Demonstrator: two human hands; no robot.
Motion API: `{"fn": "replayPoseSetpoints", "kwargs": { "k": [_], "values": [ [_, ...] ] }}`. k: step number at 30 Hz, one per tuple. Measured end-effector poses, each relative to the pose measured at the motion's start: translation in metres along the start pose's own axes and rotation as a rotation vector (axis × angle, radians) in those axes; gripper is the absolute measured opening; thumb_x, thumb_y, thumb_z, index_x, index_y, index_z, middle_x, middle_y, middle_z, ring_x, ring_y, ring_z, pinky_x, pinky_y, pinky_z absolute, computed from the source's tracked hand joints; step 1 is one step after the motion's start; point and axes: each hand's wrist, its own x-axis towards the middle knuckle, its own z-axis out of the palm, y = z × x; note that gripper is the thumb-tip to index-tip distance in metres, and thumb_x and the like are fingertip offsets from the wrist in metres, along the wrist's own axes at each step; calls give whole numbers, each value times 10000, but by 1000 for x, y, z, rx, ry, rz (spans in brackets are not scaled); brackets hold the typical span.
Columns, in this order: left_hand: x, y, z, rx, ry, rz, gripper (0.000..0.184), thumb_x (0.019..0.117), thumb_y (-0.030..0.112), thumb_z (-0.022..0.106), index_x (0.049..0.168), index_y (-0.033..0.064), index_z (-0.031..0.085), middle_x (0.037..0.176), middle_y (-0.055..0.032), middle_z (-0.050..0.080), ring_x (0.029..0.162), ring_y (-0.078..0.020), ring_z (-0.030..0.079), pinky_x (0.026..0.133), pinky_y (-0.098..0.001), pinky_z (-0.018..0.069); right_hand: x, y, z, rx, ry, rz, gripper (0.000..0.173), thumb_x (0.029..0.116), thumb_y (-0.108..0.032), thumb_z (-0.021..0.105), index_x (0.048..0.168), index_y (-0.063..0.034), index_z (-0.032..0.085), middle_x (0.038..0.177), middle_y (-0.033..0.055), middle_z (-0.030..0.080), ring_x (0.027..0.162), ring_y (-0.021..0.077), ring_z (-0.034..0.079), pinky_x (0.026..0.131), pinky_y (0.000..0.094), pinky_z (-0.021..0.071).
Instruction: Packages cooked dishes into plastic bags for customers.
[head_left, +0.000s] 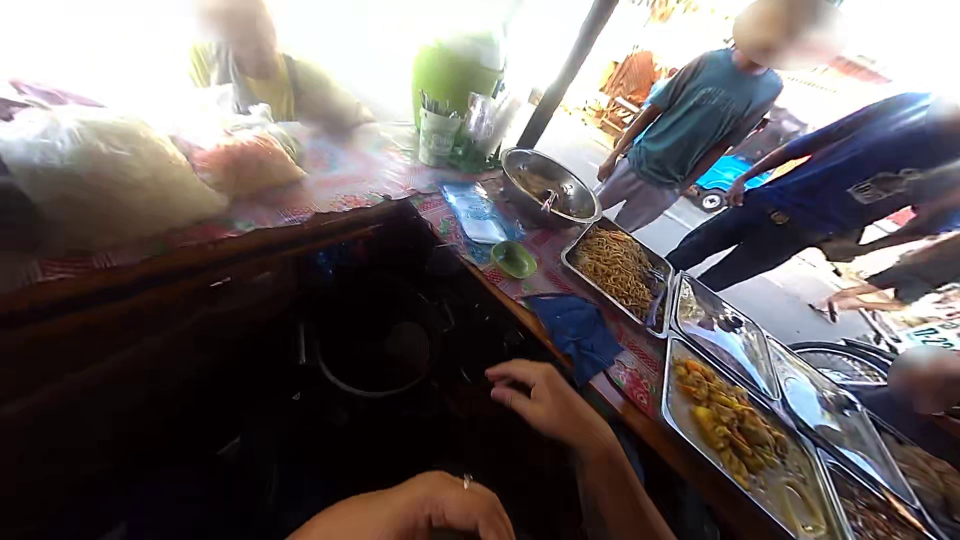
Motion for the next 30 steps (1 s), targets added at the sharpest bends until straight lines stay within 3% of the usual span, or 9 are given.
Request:
{"fn": "replayPoseSetpoints", "kwargs": {
  "k": [4,6,8,10,13,15,19,24,30],
  "values": [
    [-10,-37,-31,386,445,-204,293,1051,246,558,918,13,675,798,-10,655,734,0,607,705,-171,514,90,30,-38,-121,341,106,240,961,-159,679,1075,44,736,1097,191,725,1051,274,695,947,431,559],
    [3,-45,-53,546,540,-303,230,1044,188,546,995,7,680,793,-42,648,679,-47,601,668,-207,520,128,60,-48,-187,323,224,411,899,-235,785,1205,27,704,1260,231,665,1233,367,604,1077,532,463],
    [24,-42,-84,661,603,-312,181,1017,100,562,1098,-13,677,894,-93,684,759,-100,648,745,-255,555,156,76,-54,-354,169,387,500,976,-253,699,1399,-8,597,1394,242,597,1341,401,535,1145,573,390],
    [47,-40,-123,809,663,-299,201,1006,98,579,1116,-27,691,986,-131,708,865,-145,675,831,-296,557,169,74,-55,-534,76,564,382,1069,-203,520,1380,2,606,1359,250,620,1310,415,563,1108,600,404],
    [87,-47,-195,996,719,-369,237,1024,107,555,1143,-41,697,1081,-176,717,994,-248,700,933,-416,550,183,75,-69,-594,114,762,369,1074,-172,485,1368,20,599,1357,253,619,1322,401,559,1113,597,397],
    [112,-72,-243,1082,775,-375,229,1024,111,558,1155,-22,693,1097,-170,711,1019,-282,699,943,-476,554,192,90,-77,-548,260,697,381,1054,-167,536,1369,36,598,1367,271,603,1337,409,535,1144,588,362],
    [154,-109,-303,1146,973,-365,284,1036,98,528,1277,-11,633,1225,-206,670,1142,-352,652,1002,-544,510,239,131,-75,-399,469,195,245,1023,-67,549,1140,72,713,1178,246,694,1152,377,659,1035,516,514],
    [196,-113,-324,1234,1013,-351,316,1046,98,500,1273,-78,630,1222,-262,668,1157,-377,653,1032,-522,497,298,149,-101,-172,68,376,319,968,-176,703,1203,39,703,1262,262,663,1244,408,598,1094,580,427],
    [209,-118,-323,1296,954,-467,303,1027,99,539,1229,-102,644,1213,-278,673,1151,-419,656,1018,-565,490,302,179,-103,-27,62,378,283,1036,-136,601,1210,72,684,1238,282,665,1215,397,619,1083,542,443]
  ]
}}
